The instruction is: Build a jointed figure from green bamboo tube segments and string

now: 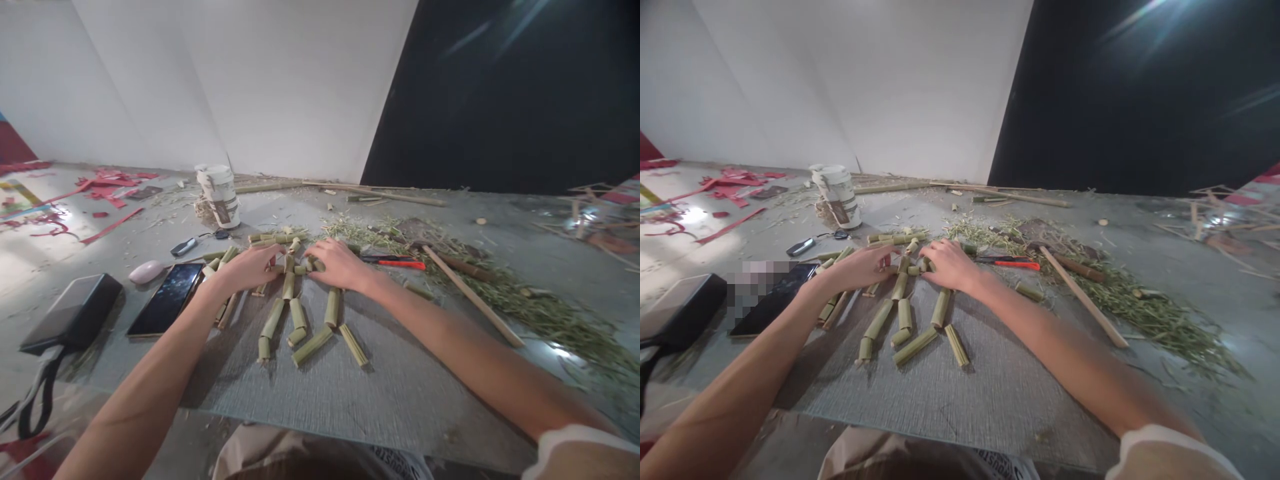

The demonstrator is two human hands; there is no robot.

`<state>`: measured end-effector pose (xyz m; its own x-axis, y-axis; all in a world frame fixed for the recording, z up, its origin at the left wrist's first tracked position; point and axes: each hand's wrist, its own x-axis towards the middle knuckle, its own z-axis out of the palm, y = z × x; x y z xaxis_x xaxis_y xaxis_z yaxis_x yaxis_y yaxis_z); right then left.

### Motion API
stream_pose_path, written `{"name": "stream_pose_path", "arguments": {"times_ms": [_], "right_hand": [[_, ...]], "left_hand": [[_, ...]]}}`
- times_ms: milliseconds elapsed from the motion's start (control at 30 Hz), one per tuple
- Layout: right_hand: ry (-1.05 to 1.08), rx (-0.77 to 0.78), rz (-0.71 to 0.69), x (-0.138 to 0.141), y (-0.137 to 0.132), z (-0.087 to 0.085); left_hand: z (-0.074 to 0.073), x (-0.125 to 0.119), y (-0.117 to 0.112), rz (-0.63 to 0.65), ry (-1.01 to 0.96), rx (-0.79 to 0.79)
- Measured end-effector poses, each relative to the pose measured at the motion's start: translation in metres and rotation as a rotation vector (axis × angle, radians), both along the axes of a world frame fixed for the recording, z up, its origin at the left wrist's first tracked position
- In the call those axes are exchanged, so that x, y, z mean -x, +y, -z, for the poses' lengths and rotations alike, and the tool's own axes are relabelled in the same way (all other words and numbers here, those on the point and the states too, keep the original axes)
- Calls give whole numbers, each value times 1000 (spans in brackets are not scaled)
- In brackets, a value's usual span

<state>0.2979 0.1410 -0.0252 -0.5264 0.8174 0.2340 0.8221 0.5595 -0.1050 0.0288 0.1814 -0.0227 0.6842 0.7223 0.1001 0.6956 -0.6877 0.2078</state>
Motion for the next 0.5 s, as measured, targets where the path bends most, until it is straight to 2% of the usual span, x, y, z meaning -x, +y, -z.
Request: {"name": "stream_pose_path", "arguments": {"times_ms": [500], "right_hand": [[-2, -29, 10, -2, 1, -1]], "left_hand": [[-8, 0, -3, -5, 21, 10]]}}
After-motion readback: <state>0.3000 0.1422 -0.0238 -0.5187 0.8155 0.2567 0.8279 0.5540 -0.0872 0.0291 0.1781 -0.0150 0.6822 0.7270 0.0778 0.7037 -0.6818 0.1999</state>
